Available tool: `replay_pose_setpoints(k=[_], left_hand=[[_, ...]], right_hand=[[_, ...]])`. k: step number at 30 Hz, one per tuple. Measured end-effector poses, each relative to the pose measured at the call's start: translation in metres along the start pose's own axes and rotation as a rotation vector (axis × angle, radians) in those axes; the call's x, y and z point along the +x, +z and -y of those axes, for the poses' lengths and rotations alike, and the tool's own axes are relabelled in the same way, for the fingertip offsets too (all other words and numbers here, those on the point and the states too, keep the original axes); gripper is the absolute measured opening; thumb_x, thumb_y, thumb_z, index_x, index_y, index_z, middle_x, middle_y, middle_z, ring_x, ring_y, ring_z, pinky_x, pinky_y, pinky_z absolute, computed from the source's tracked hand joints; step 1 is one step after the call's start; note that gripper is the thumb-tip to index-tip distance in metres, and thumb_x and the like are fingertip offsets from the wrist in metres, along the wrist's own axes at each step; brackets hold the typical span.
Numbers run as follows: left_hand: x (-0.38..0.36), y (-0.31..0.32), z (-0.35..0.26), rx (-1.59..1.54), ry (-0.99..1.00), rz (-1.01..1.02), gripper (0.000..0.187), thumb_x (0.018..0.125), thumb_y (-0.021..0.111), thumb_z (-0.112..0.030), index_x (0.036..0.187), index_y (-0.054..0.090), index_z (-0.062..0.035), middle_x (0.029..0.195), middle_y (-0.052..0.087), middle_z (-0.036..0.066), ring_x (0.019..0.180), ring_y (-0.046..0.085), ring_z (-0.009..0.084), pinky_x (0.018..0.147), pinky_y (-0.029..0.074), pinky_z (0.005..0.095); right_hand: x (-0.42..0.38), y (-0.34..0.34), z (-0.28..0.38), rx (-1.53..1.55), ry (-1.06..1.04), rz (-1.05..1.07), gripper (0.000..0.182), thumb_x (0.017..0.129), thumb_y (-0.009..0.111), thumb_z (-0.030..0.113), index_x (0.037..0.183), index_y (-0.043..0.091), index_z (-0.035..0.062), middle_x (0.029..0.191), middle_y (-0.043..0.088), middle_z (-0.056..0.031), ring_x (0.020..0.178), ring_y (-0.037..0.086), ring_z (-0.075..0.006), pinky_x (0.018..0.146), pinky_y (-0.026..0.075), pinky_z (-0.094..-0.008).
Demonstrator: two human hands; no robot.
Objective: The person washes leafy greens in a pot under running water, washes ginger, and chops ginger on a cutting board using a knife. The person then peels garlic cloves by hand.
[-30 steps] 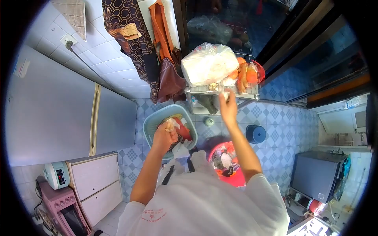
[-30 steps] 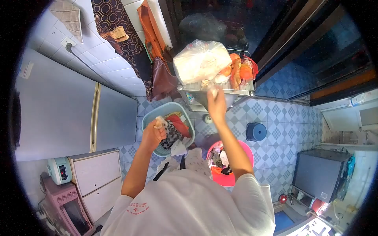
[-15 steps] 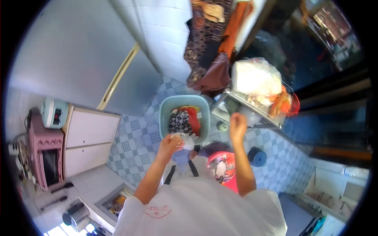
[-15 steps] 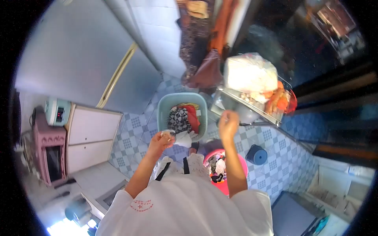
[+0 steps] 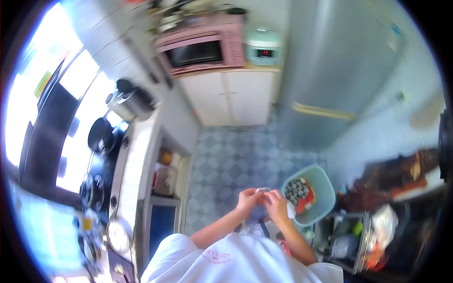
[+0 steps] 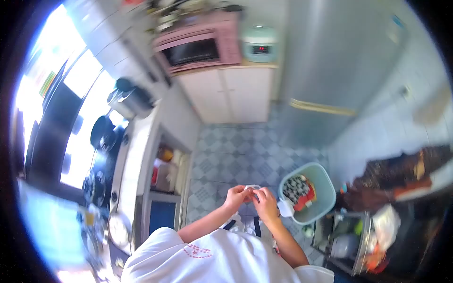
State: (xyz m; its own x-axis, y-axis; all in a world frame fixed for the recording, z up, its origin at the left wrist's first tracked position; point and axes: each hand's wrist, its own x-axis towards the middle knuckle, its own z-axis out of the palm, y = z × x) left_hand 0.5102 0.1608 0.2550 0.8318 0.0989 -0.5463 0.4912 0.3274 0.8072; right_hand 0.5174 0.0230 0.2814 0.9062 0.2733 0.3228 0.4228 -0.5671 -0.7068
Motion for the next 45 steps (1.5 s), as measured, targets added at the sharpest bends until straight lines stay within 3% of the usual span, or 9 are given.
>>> replay_pose_setpoints(k=[9, 16, 25, 31, 33, 39, 41, 44, 45], left_hand=[[-0.117, -0.224, -0.001, 0.015, 0.327, -0.566, 0.027, 0.081, 0.061, -0.022, 0.091, 0.065, 0.0030, 0.075, 0.064, 0.006, 0.067, 0.058, 0.0087, 0.058, 0.046, 0.0220], [-0.205, -0.305, 0.029, -0.373, 0.472, -0.976, 0.024, 0.082, 0.061, -0.017, 0.094, 0.062, 0.0035, 0.079, 0.064, 0.007, 0.069, 0.059, 0.0097, 0.060, 0.048, 0.0217], [-0.278, -0.351, 0.023, -0.758, 0.615, -1.328, 0.026, 0.083, 0.062, -0.016, 0.100, 0.060, 0.0035, 0.088, 0.064, 0.007, 0.076, 0.060, 0.0102, 0.065, 0.050, 0.0217], [-0.296, -0.386, 0.020, -0.639, 0.552, -1.710, 0.021, 0.082, 0.062, -0.016, 0.089, 0.062, 0.0033, 0.075, 0.063, 0.004, 0.067, 0.057, 0.0075, 0.059, 0.047, 0.0196], [-0.305, -0.397, 0.025, -0.357, 0.276, -1.943, 0.017, 0.082, 0.061, -0.014, 0.084, 0.061, 0.0031, 0.070, 0.060, 0.002, 0.065, 0.055, 0.0064, 0.057, 0.046, 0.0197], [-0.358, -0.409, 0.026, -0.631, 0.523, -2.048, 0.015, 0.084, 0.057, -0.011, 0.087, 0.061, 0.0037, 0.071, 0.061, 0.003, 0.062, 0.057, 0.0067, 0.055, 0.046, 0.0201], [-0.374, -0.416, 0.037, -0.725, 0.599, -2.068, 0.016, 0.085, 0.055, -0.010, 0.089, 0.061, 0.0041, 0.074, 0.062, 0.005, 0.062, 0.058, 0.0086, 0.056, 0.047, 0.0209], [-0.406, -0.430, 0.061, -0.766, 0.675, -2.048, 0.016, 0.085, 0.055, -0.010, 0.089, 0.061, 0.0051, 0.075, 0.063, 0.006, 0.062, 0.059, 0.0096, 0.057, 0.048, 0.0212], [-0.419, -0.434, 0.071, -0.783, 0.708, -2.057, 0.016, 0.085, 0.055, -0.010, 0.089, 0.060, 0.0052, 0.076, 0.063, 0.006, 0.062, 0.059, 0.0097, 0.058, 0.049, 0.0212]], right_hand=[[0.007, 0.161, 0.182, 0.306, -0.301, 0.450, 0.016, 0.071, 0.066, 0.004, 0.087, 0.064, 0.0035, 0.080, 0.060, -0.0100, 0.071, 0.060, -0.0255, 0.061, 0.048, -0.0314], [-0.019, 0.257, 0.281, 0.506, -0.517, 0.887, 0.020, 0.070, 0.067, 0.001, 0.090, 0.064, 0.0032, 0.081, 0.061, -0.0090, 0.070, 0.060, -0.0184, 0.061, 0.049, -0.0261], [-0.053, 0.349, 0.359, 0.859, -0.212, 1.581, 0.024, 0.073, 0.062, -0.006, 0.096, 0.060, -0.0001, 0.087, 0.060, -0.0060, 0.079, 0.060, -0.0129, 0.070, 0.050, -0.0236], [-0.070, 0.371, 0.433, 0.732, -0.670, 1.569, 0.028, 0.071, 0.067, -0.003, 0.097, 0.057, -0.0008, 0.094, 0.058, -0.0073, 0.081, 0.060, -0.0131, 0.070, 0.050, -0.0252], [-0.081, 0.384, 0.444, 0.728, -0.658, 1.627, 0.026, 0.072, 0.066, -0.002, 0.097, 0.057, -0.0006, 0.092, 0.060, -0.0075, 0.082, 0.060, -0.0136, 0.070, 0.050, -0.0253], [-0.123, 0.412, 0.489, 0.709, 0.068, 2.264, 0.026, 0.080, 0.062, 0.011, 0.104, 0.059, 0.0001, 0.090, 0.062, -0.0057, 0.083, 0.058, -0.0118, 0.073, 0.048, -0.0272], [-0.144, 0.416, 0.499, 0.677, 0.166, 2.307, 0.025, 0.083, 0.059, 0.014, 0.104, 0.059, 0.0013, 0.092, 0.061, -0.0031, 0.081, 0.057, -0.0118, 0.074, 0.046, -0.0271], [-0.178, 0.430, 0.513, 0.665, 0.703, 2.337, 0.022, 0.084, 0.058, 0.018, 0.103, 0.058, 0.0070, 0.094, 0.060, 0.0003, 0.078, 0.057, -0.0112, 0.068, 0.045, -0.0271], [-0.192, 0.434, 0.517, 0.665, 0.690, 2.334, 0.022, 0.084, 0.058, 0.018, 0.103, 0.058, 0.0070, 0.094, 0.060, 0.0003, 0.078, 0.057, -0.0112, 0.068, 0.045, -0.0271]])
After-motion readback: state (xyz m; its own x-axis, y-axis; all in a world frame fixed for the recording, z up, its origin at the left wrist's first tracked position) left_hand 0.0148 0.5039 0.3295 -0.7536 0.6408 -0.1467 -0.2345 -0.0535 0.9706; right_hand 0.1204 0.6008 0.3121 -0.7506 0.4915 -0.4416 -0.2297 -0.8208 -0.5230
